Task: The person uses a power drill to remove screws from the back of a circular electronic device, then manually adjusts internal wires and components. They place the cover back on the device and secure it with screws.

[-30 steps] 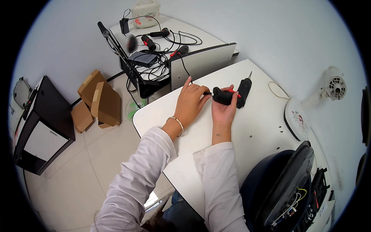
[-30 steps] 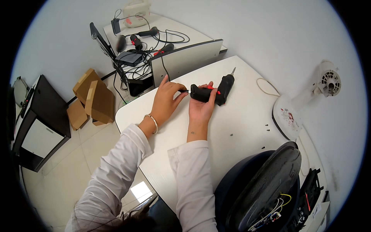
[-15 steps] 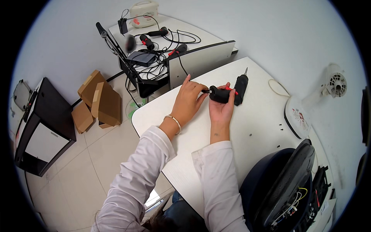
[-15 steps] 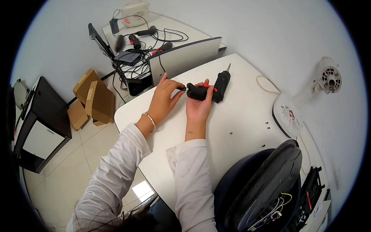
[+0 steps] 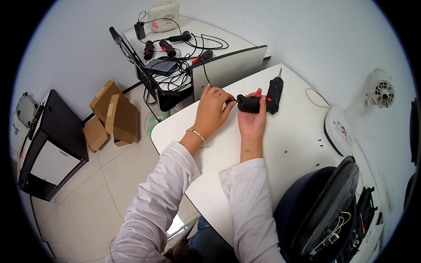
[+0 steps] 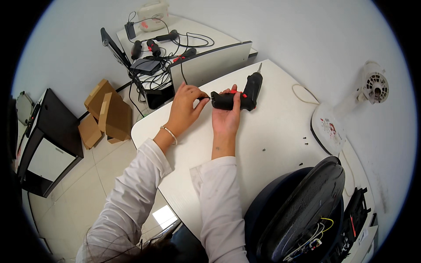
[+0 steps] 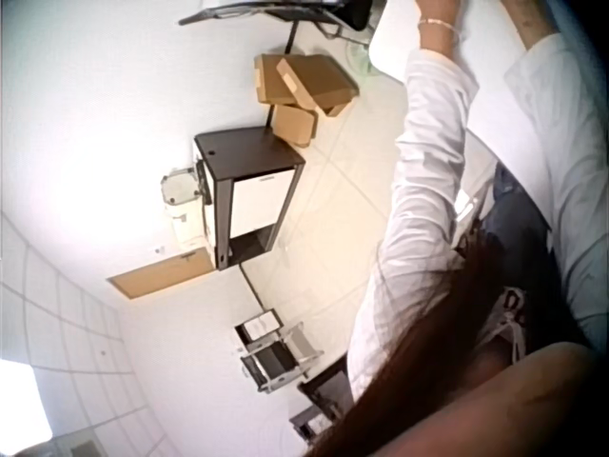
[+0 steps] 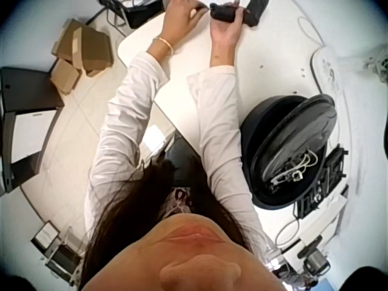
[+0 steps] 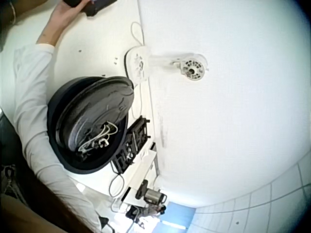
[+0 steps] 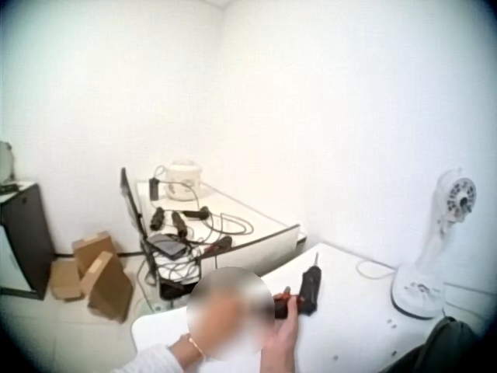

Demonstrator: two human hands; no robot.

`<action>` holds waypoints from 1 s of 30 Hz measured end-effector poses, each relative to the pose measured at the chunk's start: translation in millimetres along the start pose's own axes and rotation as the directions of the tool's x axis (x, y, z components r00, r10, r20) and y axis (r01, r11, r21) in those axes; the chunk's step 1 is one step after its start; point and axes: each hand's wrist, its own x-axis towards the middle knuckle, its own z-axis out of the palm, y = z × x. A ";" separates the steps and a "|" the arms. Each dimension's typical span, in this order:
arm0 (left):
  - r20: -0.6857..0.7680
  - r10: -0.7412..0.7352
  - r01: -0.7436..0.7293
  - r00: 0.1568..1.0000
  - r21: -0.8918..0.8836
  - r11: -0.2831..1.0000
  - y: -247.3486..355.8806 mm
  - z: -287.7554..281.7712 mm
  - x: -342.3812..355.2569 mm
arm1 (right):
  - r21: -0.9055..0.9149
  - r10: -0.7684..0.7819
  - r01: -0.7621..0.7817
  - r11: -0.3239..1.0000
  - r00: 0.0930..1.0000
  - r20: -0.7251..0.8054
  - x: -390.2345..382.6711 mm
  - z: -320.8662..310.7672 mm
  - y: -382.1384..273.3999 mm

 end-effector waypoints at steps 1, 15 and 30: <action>0.005 0.000 0.000 1.000 -0.003 1.000 -0.4 -0.5 0.3 | -0.029 0.003 -0.003 1.000 1.000 0.018 0.4 -1.1 -0.2; 0.067 -0.011 0.016 0.998 -0.078 0.997 -3.4 -2.5 -1.5 | -0.186 -0.063 0.060 0.981 0.998 -0.012 5.2 -1.2 2.3; 0.046 0.024 -0.027 0.999 0.058 0.998 5.1 -6.4 3.2 | 0.038 0.008 -0.006 0.999 0.999 -0.037 2.3 3.8 -9.4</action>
